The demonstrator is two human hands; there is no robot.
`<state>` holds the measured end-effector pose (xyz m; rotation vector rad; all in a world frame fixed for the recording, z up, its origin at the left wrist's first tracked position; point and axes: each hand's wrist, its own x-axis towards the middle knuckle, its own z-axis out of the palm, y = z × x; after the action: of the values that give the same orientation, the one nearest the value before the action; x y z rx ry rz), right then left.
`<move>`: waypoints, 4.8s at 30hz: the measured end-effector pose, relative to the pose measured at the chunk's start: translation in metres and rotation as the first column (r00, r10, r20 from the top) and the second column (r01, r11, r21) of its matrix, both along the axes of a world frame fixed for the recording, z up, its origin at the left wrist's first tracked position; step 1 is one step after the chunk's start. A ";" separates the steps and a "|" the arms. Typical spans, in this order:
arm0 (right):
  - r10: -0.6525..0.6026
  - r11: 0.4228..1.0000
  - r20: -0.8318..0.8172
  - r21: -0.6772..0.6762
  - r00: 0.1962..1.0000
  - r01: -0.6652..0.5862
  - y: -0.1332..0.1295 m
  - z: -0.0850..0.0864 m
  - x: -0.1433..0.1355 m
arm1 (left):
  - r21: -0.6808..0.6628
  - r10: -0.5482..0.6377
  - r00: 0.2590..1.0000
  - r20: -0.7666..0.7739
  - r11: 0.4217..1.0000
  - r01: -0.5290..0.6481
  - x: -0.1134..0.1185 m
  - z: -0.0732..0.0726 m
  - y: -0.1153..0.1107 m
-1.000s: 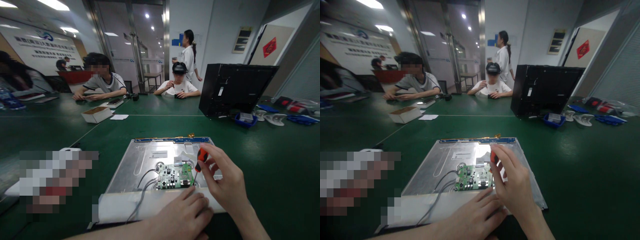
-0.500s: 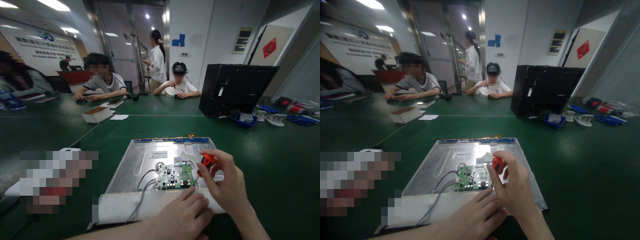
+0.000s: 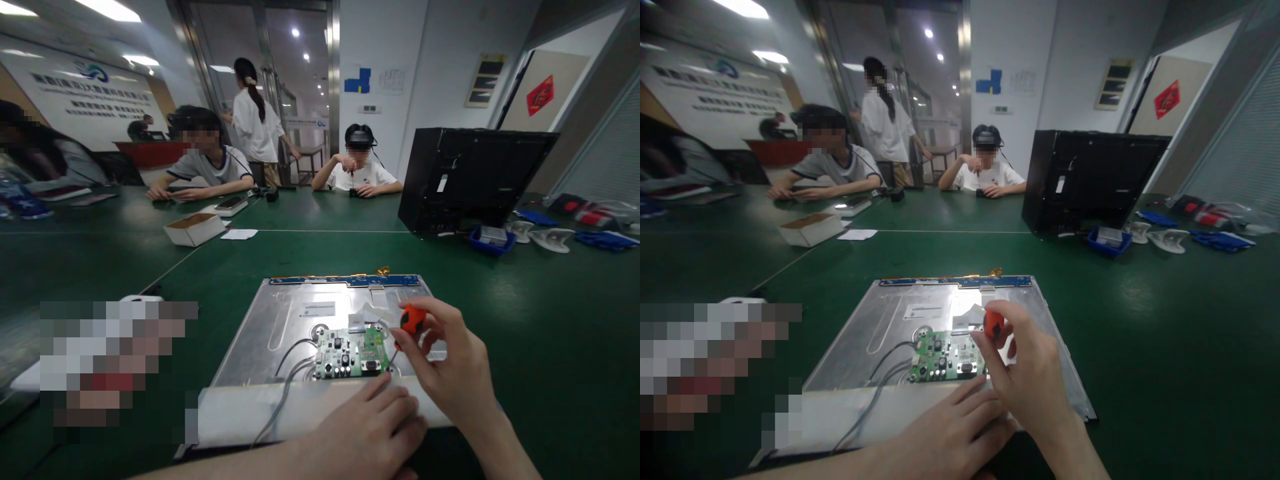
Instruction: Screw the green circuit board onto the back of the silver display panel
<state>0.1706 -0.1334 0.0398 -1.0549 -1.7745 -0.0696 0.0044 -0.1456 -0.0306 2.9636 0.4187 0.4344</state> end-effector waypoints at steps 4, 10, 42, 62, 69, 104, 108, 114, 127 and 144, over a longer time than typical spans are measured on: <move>-0.031 0.999 -0.035 -0.034 0.999 0.030 -0.001 -0.003 0.000 | -0.001 0.000 1.000 -0.005 1.000 0.000 -0.001 0.003 0.000; 0.004 1.000 -0.011 -0.009 1.000 -0.004 -0.002 0.001 0.000 | -0.007 -0.006 1.000 -0.005 1.000 0.006 -0.001 0.001 0.000; 0.034 0.999 0.039 -0.032 0.999 -0.033 0.000 0.007 0.001 | -0.041 0.007 1.000 -0.015 0.999 -0.007 0.000 0.005 -0.002; -0.014 0.999 -0.019 -0.029 1.000 0.013 -0.001 0.002 0.000 | -0.052 0.001 0.999 -0.037 0.999 -0.003 -0.001 0.008 -0.001; 0.034 0.997 0.014 -0.072 0.999 -0.033 -0.001 0.006 0.000 | -0.035 0.009 1.000 -0.024 0.999 -0.010 -0.001 0.005 -0.002; -0.053 0.998 -0.061 -0.017 0.997 0.052 -0.001 -0.001 -0.001 | -0.031 0.013 0.999 -0.030 0.999 -0.014 -0.001 0.007 -0.002; -0.053 0.998 -0.077 -0.045 0.996 0.050 -0.001 -0.002 -0.002 | -0.041 0.003 0.999 -0.044 0.999 -0.005 -0.001 0.009 -0.001; 0.037 0.999 -0.014 -0.022 0.999 -0.038 0.000 0.003 0.000 | -0.033 0.000 1.000 -0.021 0.999 -0.001 -0.001 0.005 -0.002; -0.030 0.999 -0.102 -0.041 0.994 0.026 0.000 -0.003 -0.001 | 0.011 -0.010 1.000 -0.006 1.000 0.010 0.003 0.002 -0.001; 0.062 0.996 0.024 -0.065 0.998 -0.061 0.000 0.004 -0.001 | -0.225 0.378 0.926 0.004 0.903 -0.367 -0.009 0.043 0.046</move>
<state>0.1700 -0.1333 0.0434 -1.0485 -1.8419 0.0120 -0.0051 -0.0996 0.0120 2.6487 0.9701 0.4591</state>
